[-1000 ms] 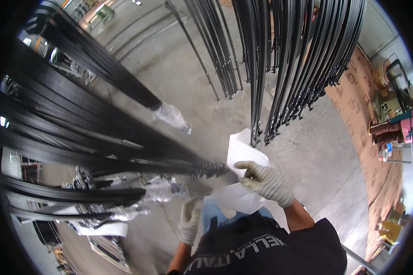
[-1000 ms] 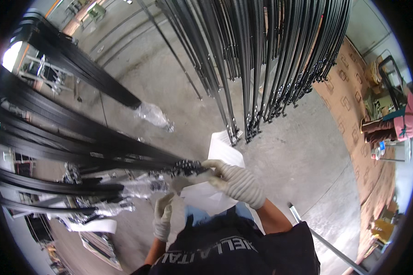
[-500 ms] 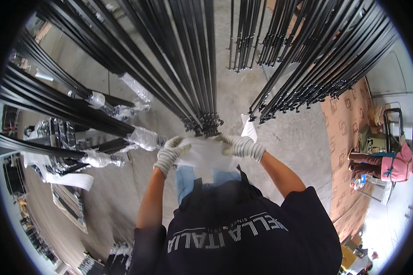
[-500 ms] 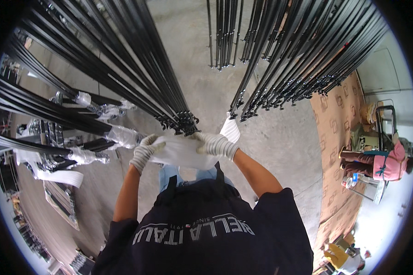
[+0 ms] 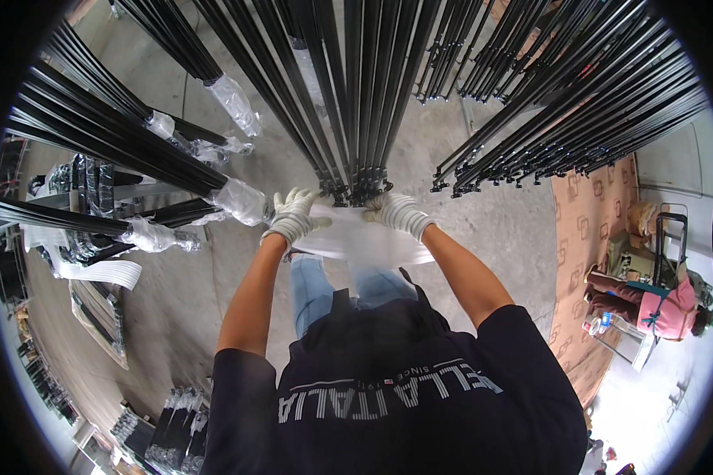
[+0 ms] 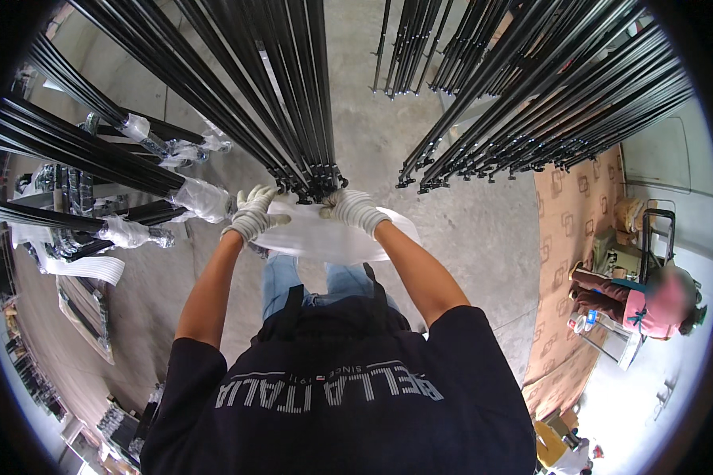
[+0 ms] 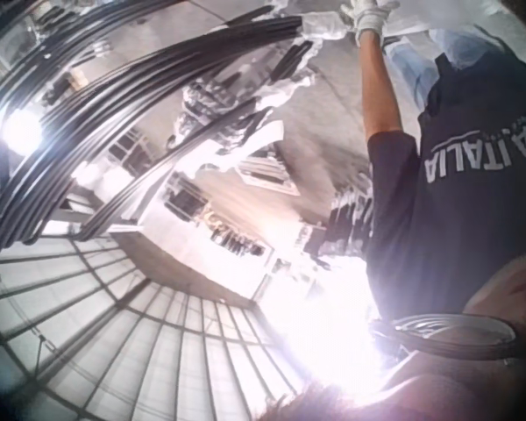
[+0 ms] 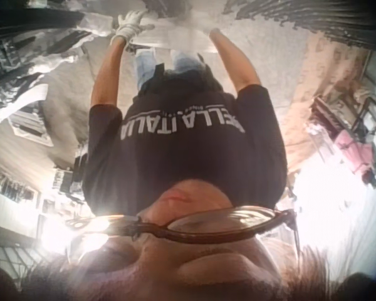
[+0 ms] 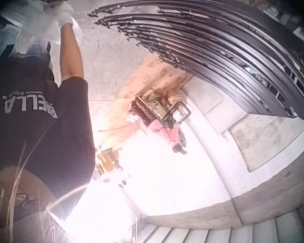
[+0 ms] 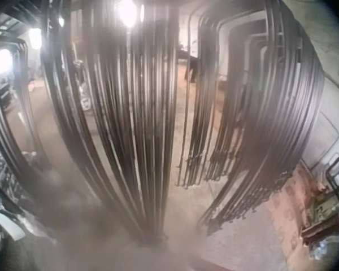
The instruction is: The person wraps a piece of foam wrap over the ends of curved metal rods and then uses a roll of plastic film to bundle and secure them by hand.
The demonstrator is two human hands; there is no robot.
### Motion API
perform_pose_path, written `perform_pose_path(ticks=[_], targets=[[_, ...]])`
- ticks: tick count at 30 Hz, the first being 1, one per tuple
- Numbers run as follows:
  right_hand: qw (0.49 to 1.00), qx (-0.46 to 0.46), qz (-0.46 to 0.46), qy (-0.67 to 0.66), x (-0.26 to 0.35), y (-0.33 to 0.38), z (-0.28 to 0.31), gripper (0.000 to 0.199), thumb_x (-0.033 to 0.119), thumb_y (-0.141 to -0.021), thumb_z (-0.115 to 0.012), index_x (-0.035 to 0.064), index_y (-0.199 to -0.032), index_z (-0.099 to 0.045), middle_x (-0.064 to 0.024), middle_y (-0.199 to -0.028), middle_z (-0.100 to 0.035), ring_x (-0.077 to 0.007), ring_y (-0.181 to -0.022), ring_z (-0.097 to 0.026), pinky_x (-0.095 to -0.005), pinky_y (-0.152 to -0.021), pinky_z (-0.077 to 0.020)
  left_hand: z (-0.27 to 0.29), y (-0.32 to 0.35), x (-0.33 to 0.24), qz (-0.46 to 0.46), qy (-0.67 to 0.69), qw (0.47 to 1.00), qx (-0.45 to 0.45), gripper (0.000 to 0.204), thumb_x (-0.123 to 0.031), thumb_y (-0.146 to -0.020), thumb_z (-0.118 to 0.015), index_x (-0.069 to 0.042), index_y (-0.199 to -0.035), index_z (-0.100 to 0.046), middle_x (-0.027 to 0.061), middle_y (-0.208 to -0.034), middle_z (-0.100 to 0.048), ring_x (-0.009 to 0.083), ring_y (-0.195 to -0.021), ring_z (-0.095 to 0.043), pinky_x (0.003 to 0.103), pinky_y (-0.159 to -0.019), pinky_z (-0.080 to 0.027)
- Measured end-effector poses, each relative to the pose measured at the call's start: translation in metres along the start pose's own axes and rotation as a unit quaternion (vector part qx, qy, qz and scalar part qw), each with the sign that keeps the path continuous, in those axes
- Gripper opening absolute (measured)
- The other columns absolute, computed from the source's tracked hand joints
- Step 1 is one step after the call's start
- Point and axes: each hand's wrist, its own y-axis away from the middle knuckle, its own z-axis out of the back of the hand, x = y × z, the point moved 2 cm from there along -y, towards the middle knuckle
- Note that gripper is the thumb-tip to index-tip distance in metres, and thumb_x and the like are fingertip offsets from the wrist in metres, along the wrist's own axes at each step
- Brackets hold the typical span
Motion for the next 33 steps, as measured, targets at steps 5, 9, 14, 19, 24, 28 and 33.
perform_pose_path(ticks=[5,9,14,19,24,28,33], targets=[[0.997,-0.055,-0.006,-0.045,-0.015,-0.024,-0.027,0.042,0.046,-0.067,-0.059,0.0120,-0.091,-0.060,-0.0108,-0.081,-0.061,-0.0258,-0.074,-0.057,-0.0333,-0.067,-0.0443,-0.005,-0.025,0.000,0.006,0.132,0.990,-0.049,0.050,-0.031,-0.067,-0.064,-0.012,-0.111,-0.050,0.0087,-0.084,-0.062,0.0236,-0.089,-0.056,0.035,-0.085,-0.038],[0.998,-0.040,-0.008,-0.057,-0.012,-0.030,-0.029,0.040,0.035,-0.070,-0.063,0.0059,-0.096,-0.056,-0.0086,-0.087,-0.061,-0.0198,-0.076,-0.056,-0.0322,-0.072,-0.0427,-0.022,-0.047,0.020,0.022,0.258,0.962,-0.090,0.040,-0.016,-0.071,-0.060,-0.011,-0.109,-0.051,0.0088,-0.082,-0.061,0.0217,-0.082,-0.057,0.030,-0.072,-0.044],[0.987,-0.116,0.005,-0.109,-0.068,-0.054,-0.046,0.028,0.027,-0.074,-0.059,0.0079,-0.094,-0.054,-0.0068,-0.082,-0.059,-0.0205,-0.076,-0.055,-0.0309,-0.074,-0.0421,0.005,-0.035,-0.028,-0.126,0.460,0.879,-0.015,0.029,-0.009,-0.072,-0.059,-0.004,-0.100,-0.052,-0.0013,-0.079,-0.054,0.0082,-0.071,-0.046,0.023,-0.065,-0.041],[0.995,-0.092,0.040,0.018,-0.007,-0.041,-0.058,0.025,0.031,-0.077,-0.050,0.0125,-0.094,-0.056,-0.0089,-0.084,-0.060,-0.0245,-0.078,-0.055,-0.0314,-0.074,-0.0422,0.006,-0.057,-0.006,-0.099,0.233,0.963,0.091,0.034,-0.020,-0.070,-0.064,-0.007,-0.100,-0.055,-0.0033,-0.077,-0.055,0.0098,-0.069,-0.047,0.025,-0.066,-0.042],[0.980,-0.189,-0.033,-0.046,0.033,-0.022,-0.052,0.024,0.031,-0.076,-0.045,0.0107,-0.079,-0.059,-0.0100,-0.079,-0.060,-0.0262,-0.078,-0.057,-0.0359,-0.070,-0.0451,0.013,-0.079,-0.016,-0.092,0.041,0.994,-0.034,0.032,-0.024,-0.070,-0.062,-0.010,-0.097,-0.057,0.0056,-0.071,-0.057,0.0172,-0.066,-0.051,0.030,-0.066,-0.042],[0.972,-0.207,-0.110,-0.019,0.029,-0.020,-0.037,0.028,0.034,-0.075,-0.050,0.0116,-0.088,-0.060,-0.0128,-0.086,-0.060,-0.0296,-0.083,-0.056,-0.0374,-0.074,-0.0435,0.029,-0.067,-0.030,-0.164,0.089,0.976,0.112,0.036,-0.009,-0.075,-0.043,-0.002,-0.110,-0.046,0.0091,-0.098,-0.054,0.0152,-0.074,-0.054,0.022,-0.071,-0.043],[0.954,-0.290,-0.077,0.009,0.016,-0.010,-0.034,0.026,0.032,-0.075,-0.048,0.0099,-0.084,-0.059,-0.0124,-0.082,-0.060,-0.0306,-0.078,-0.056,-0.0397,-0.070,-0.0434,0.033,-0.049,-0.045,-0.208,0.135,0.964,0.093,0.033,-0.017,-0.074,-0.052,-0.004,-0.104,-0.053,0.0038,-0.087,-0.060,0.0152,-0.075,-0.055,0.024,-0.070,-0.043]])
